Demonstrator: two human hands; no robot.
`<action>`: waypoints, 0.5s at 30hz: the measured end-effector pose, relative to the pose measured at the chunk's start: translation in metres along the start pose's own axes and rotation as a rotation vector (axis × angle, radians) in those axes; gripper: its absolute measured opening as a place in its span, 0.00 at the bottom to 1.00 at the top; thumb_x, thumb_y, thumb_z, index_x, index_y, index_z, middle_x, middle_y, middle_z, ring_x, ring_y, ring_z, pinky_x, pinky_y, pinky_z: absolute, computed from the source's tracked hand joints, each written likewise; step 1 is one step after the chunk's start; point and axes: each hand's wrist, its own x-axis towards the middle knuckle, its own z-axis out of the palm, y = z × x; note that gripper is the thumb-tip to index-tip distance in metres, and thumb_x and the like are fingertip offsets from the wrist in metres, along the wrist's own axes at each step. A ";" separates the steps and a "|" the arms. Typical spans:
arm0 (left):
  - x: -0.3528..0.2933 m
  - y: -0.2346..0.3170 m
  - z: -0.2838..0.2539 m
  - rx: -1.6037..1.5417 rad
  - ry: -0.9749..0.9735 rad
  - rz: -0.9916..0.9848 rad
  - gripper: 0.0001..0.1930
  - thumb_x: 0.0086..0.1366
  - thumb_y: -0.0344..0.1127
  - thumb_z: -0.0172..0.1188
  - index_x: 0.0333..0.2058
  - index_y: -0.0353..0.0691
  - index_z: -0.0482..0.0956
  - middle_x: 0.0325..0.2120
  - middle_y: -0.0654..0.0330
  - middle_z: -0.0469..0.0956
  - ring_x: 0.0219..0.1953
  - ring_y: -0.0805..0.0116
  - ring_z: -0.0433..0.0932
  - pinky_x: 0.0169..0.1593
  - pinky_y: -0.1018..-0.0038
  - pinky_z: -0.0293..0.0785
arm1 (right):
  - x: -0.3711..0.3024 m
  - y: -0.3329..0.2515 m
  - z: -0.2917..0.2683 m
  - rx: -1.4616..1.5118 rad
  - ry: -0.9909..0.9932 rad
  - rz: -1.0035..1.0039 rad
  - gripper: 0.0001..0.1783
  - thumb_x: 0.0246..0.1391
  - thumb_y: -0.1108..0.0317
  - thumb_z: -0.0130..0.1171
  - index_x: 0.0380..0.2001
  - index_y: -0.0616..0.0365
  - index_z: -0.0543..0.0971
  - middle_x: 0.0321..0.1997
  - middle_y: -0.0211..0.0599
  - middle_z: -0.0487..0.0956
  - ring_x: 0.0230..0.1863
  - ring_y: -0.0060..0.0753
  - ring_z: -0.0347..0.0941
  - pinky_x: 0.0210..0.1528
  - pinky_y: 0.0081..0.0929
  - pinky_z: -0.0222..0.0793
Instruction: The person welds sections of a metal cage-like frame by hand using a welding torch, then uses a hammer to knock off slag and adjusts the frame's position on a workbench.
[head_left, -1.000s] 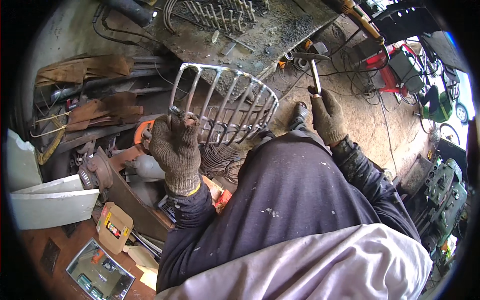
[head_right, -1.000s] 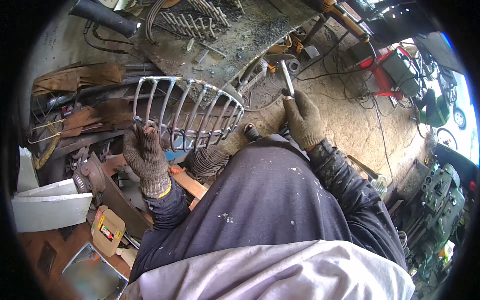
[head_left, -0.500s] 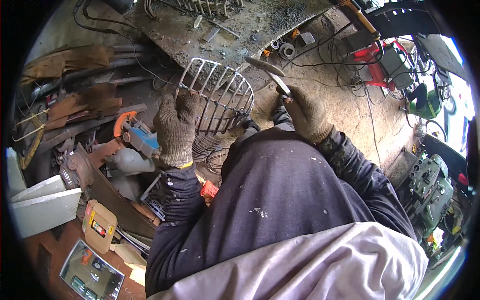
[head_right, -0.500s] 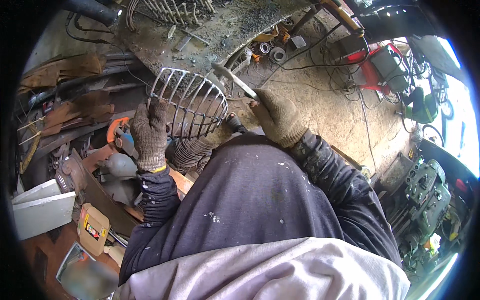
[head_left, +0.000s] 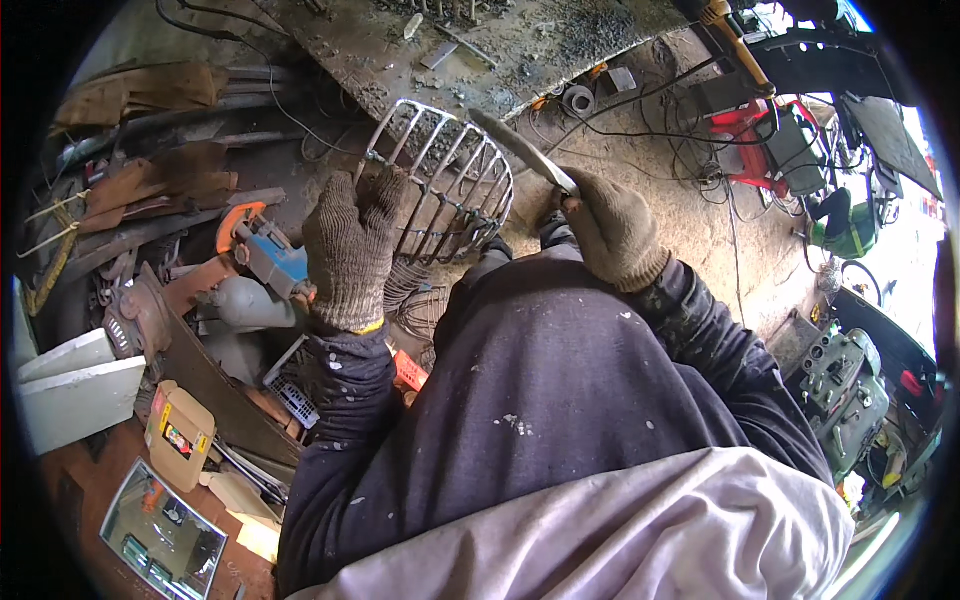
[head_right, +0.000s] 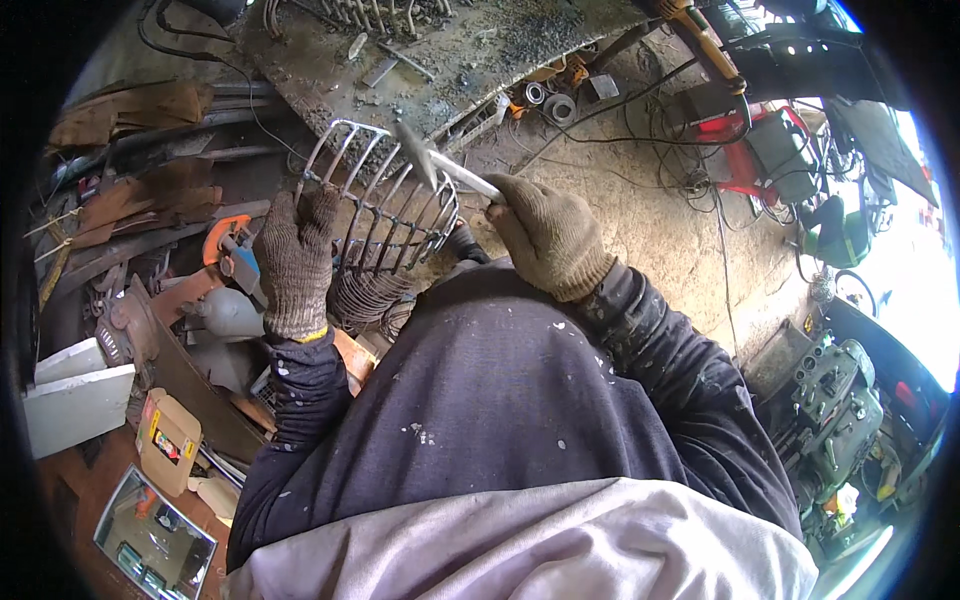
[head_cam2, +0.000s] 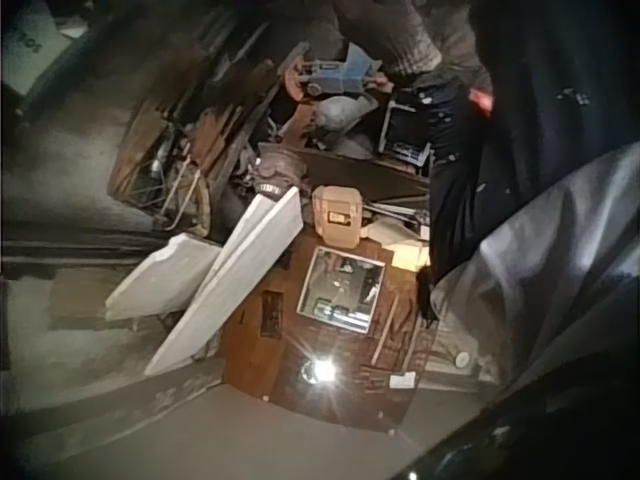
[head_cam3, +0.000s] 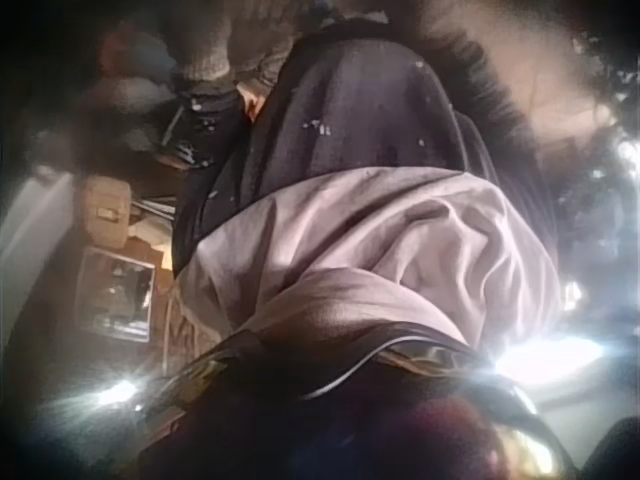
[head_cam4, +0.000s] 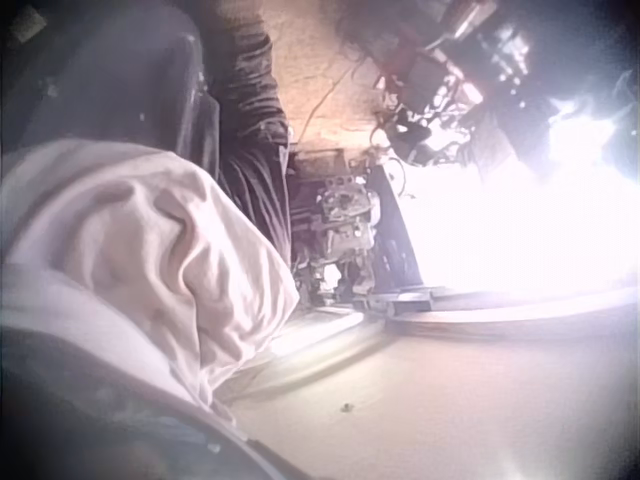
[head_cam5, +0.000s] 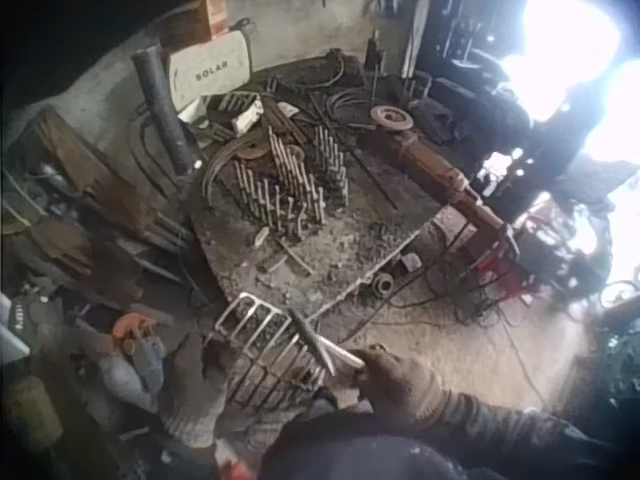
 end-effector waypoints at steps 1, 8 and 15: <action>0.000 0.000 -0.001 -0.009 0.001 0.023 0.24 0.64 0.54 0.59 0.41 0.33 0.76 0.31 0.47 0.80 0.33 0.50 0.80 0.37 0.63 0.73 | 0.000 -0.002 0.000 0.000 -0.002 0.001 0.17 0.59 0.63 0.54 0.49 0.58 0.75 0.26 0.45 0.78 0.28 0.49 0.77 0.29 0.41 0.71; 0.003 0.004 -0.002 0.021 -0.018 0.047 0.25 0.65 0.54 0.58 0.41 0.33 0.76 0.31 0.46 0.79 0.34 0.49 0.80 0.37 0.62 0.73 | -0.003 0.005 0.003 -0.116 -0.029 -0.008 0.17 0.59 0.63 0.54 0.49 0.57 0.75 0.30 0.45 0.79 0.29 0.48 0.78 0.30 0.40 0.73; 0.003 0.001 0.000 -0.023 0.054 0.068 0.22 0.62 0.52 0.61 0.32 0.35 0.74 0.26 0.46 0.79 0.31 0.43 0.79 0.32 0.59 0.73 | 0.002 -0.001 -0.001 -0.093 -0.062 -0.025 0.16 0.59 0.63 0.53 0.48 0.57 0.75 0.32 0.45 0.79 0.30 0.47 0.78 0.30 0.40 0.74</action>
